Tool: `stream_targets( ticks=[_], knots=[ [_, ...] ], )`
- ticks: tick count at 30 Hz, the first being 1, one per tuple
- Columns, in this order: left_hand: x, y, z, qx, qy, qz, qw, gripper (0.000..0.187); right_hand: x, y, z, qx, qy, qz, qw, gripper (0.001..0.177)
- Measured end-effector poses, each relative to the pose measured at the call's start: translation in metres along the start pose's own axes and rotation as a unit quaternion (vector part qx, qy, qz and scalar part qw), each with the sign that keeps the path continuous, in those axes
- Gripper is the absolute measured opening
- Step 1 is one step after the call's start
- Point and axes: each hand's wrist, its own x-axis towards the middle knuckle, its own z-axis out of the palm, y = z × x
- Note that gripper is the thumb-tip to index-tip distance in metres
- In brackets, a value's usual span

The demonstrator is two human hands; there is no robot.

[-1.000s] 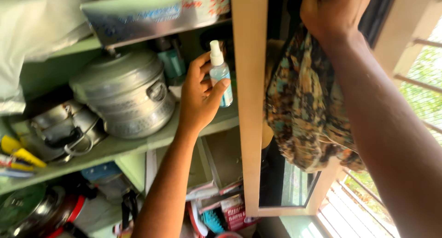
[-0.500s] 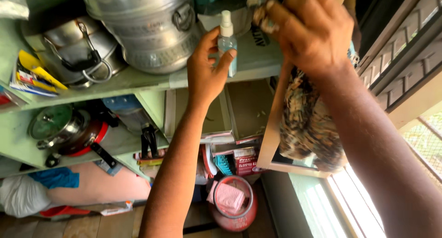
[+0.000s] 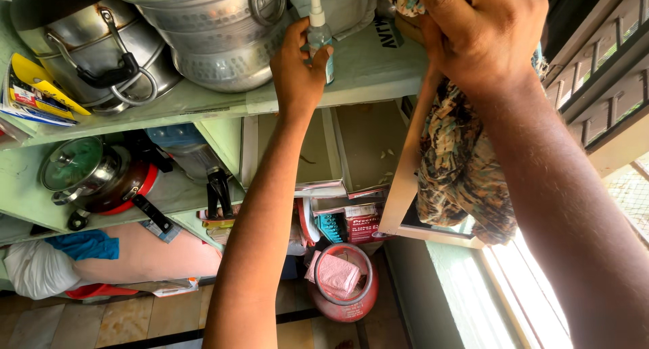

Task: The person sprays a liquid onto a mirror and a window, then wipes them down with a cloth.

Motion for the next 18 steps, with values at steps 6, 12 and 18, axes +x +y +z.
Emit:
stream_targets(
  ticks=[6, 12, 18],
  knots=[
    [0.006, -0.005, 0.001, 0.021, -0.001, 0.023, 1.000, 0.053, 0.003, -0.002, -0.002, -0.018, -0.002, 0.010, 1.000, 0.058],
    [-0.005, 0.029, -0.011, 0.077, 0.021, 0.059, 0.995, 0.064, 0.009, -0.003, -0.003, -0.008, 0.007, 0.014, 1.000, 0.052],
    [-0.023, 0.099, -0.008, 0.097, 0.037, 0.168, 0.980, 0.037, 0.010, -0.001, -0.011, 0.057, 0.043, 0.029, 0.997, 0.046]
  ],
)
